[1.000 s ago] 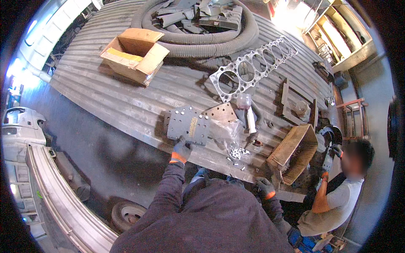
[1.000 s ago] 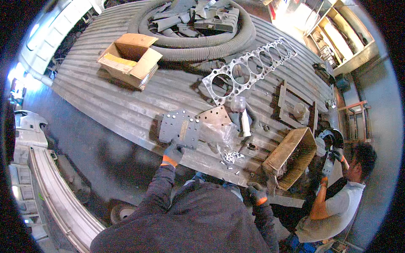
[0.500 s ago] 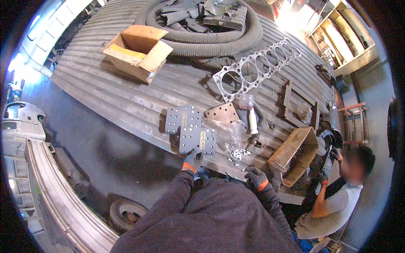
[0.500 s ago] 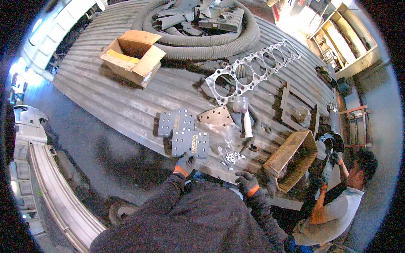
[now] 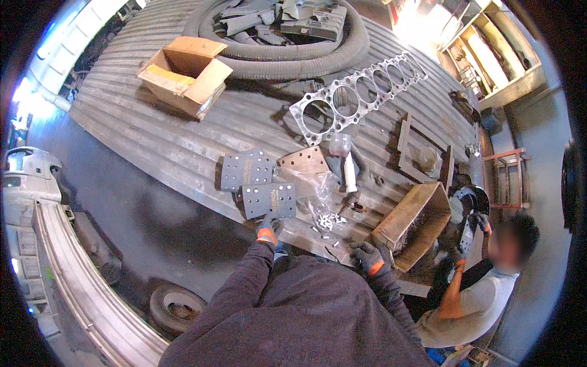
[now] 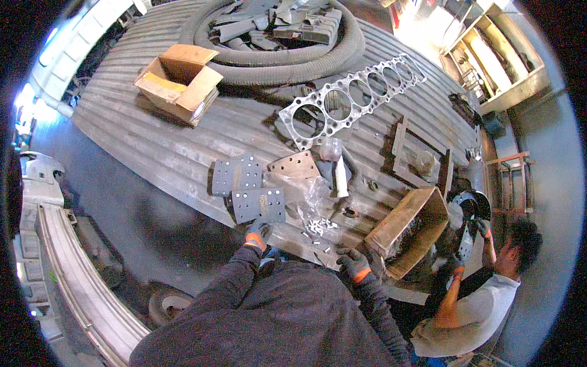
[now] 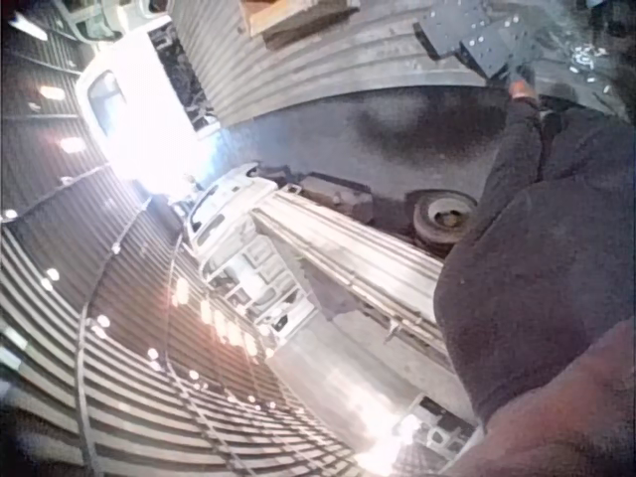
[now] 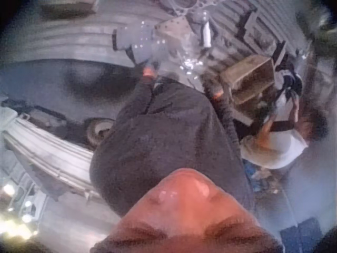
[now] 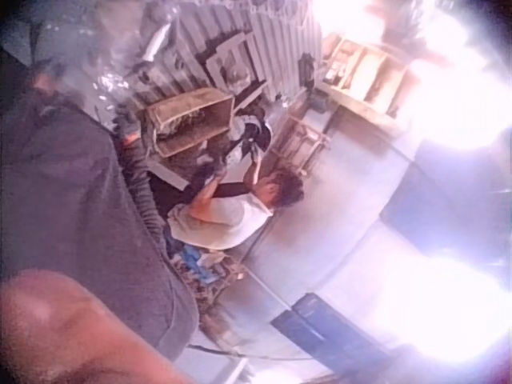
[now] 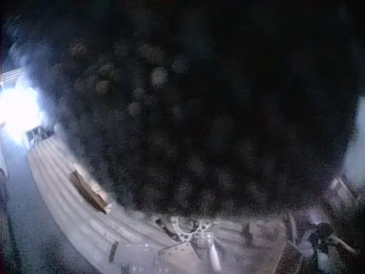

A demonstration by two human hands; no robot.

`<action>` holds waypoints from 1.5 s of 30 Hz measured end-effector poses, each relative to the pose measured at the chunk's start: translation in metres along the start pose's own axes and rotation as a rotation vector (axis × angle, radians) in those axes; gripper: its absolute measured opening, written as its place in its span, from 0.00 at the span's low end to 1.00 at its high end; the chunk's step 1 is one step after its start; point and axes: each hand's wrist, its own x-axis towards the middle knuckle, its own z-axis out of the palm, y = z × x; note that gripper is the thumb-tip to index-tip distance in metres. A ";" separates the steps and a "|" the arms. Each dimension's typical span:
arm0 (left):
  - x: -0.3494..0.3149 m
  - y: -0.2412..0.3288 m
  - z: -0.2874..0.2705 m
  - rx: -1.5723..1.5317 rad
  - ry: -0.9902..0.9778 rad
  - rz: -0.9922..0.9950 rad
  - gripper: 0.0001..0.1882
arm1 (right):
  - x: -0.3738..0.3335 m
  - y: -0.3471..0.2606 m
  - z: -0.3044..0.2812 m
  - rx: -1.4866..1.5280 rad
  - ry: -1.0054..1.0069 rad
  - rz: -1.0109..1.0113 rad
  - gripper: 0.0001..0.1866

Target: The person assembles metal brake components by inserting small fasteners into pre-drilled holes on a perforated metal plate. They repeatedly pick fasteners from a cardboard box and place them into the plate while another person works nearby.

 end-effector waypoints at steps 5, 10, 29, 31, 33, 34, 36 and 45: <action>0.001 0.014 0.007 0.166 0.218 -0.206 0.23 | -0.005 -0.005 -0.021 -0.137 0.010 -0.112 0.12; -0.052 0.082 0.063 1.417 0.380 0.858 0.37 | -0.003 0.032 -0.035 0.080 0.068 -0.092 0.12; -0.030 0.128 0.066 1.958 0.396 0.554 0.45 | -0.026 0.079 -0.043 0.151 0.126 -0.228 0.09; -0.037 0.120 0.069 1.966 0.446 0.675 0.43 | -0.028 0.075 -0.041 0.161 0.124 -0.232 0.10; -0.034 0.109 0.073 2.053 0.423 0.853 0.42 | -0.030 0.070 -0.041 0.201 0.103 -0.174 0.10; -0.031 0.104 0.079 2.136 0.367 0.972 0.41 | -0.032 0.067 -0.040 0.217 0.102 -0.168 0.10; -0.030 0.091 0.086 2.200 0.241 1.002 0.38 | -0.035 0.061 -0.038 0.248 0.096 -0.155 0.10; -0.064 0.085 0.166 2.079 0.206 1.000 0.26 | -0.057 0.051 -0.056 0.088 0.171 -0.130 0.14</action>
